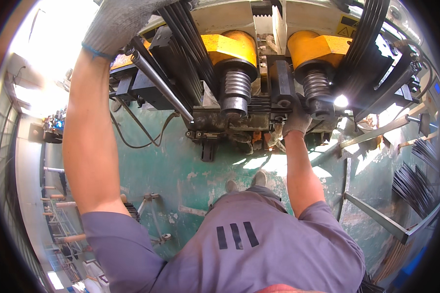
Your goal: The person picks up metal bars from a stack, inserts them into a machine to bend them, and then places the bent bars onto another stack.
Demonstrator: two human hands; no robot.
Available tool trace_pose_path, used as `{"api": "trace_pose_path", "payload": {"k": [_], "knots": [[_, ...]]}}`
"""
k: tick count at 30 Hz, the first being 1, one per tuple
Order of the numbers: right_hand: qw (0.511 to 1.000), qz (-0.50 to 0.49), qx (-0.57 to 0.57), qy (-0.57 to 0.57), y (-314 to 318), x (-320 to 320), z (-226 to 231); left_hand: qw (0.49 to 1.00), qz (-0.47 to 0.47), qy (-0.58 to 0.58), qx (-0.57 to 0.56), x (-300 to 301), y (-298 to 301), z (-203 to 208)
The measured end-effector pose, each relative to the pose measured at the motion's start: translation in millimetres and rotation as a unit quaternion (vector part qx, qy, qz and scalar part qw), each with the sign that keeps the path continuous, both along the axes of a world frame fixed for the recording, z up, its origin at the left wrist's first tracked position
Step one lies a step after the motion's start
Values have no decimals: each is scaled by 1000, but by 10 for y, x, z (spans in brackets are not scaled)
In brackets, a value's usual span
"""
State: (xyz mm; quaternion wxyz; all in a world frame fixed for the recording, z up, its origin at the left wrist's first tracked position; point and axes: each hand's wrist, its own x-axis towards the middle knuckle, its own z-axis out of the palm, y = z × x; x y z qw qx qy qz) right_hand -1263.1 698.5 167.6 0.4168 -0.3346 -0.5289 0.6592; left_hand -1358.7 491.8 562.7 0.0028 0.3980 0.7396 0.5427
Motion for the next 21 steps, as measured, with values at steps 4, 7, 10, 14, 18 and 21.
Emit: {"api": "trace_pose_path", "payload": {"k": [4, 7, 10, 14, 18, 21], "knots": [[999, -29, -28, 23, 78, 25, -212, 992, 45, 102, -52, -185, -54, 23], [995, -28, -47, 79, -156, 371, -191, 985, 62, 154, -37, -274, -368, -106], [977, 64, -134, 153, -389, 746, -44, 960, 106, 259, -14, -247, -787, -297], [990, 34, 134, 11, -253, 945, 9, 852, 184, 491, -11, 21, -1619, -608], [939, 12, 344, -14, -457, 908, 330, 926, 211, 39, 311, 779, -2757, -968], [975, 158, 130, 86, -1434, 754, 620, 865, 327, -26, 381, 1355, -3876, -1419]]}}
